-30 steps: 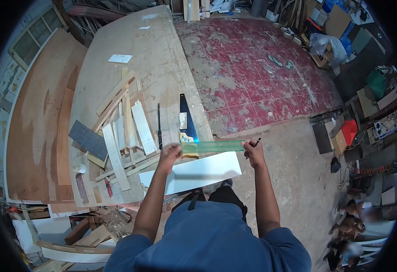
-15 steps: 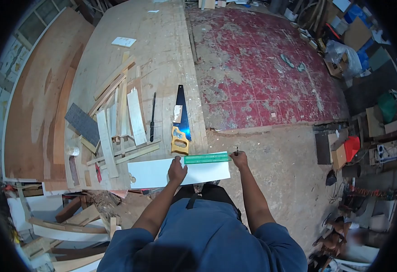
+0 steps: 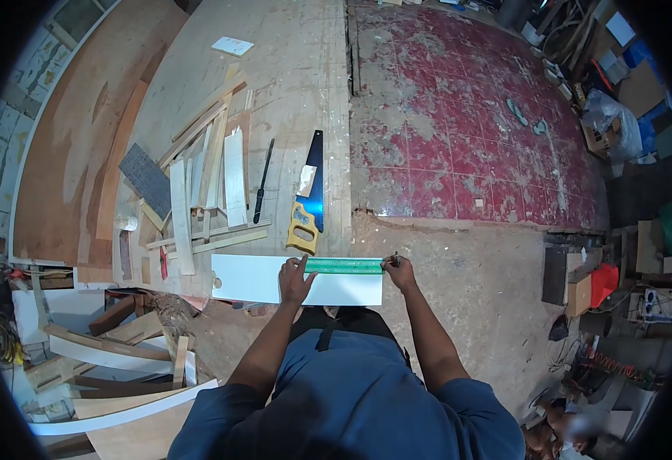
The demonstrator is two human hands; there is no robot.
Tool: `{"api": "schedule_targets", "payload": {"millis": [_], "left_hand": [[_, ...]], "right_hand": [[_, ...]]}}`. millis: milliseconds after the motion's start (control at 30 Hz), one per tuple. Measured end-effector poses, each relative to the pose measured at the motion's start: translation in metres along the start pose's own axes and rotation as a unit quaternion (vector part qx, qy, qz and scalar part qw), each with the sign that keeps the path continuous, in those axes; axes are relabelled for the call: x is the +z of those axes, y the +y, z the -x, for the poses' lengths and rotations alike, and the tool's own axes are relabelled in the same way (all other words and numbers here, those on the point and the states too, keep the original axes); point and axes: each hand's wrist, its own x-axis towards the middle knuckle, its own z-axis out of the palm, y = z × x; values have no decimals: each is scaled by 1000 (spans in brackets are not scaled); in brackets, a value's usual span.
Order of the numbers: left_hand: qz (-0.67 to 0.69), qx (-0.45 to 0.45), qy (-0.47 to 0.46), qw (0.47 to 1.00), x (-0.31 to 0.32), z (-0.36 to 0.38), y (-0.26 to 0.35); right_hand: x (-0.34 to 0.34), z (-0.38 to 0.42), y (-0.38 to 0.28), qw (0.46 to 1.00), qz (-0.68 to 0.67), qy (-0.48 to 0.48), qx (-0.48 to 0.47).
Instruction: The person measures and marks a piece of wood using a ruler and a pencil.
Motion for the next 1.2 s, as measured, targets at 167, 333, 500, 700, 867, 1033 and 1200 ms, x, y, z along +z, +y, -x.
{"api": "schedule_targets", "payload": {"millis": [167,333,500,700,867,1033,1200], "left_hand": [[10,16,3,1000,-2,-4,-7],[50,24,-19,998,-6,-10,-19],[93,31,-34,995,-10,-13,-28],[141,19,-111,984,-21,-24,-36],[148,-7,-162,976,-30,-31,-31],[130,18,-153,980,-29,-34,-29],[95,32,-159,982,-32,-38,-24]], "right_hand": [[-3,2,-2,1000,-5,-14,1],[-2,-2,4,1000,7,-7,-19],[-2,1,-3,999,23,-12,-28],[-3,1,-4,998,22,-28,-54],[-3,0,-6,998,16,-30,-55],[-3,-1,-3,993,26,-14,-113],[0,0,-2,986,71,24,-152]]}}
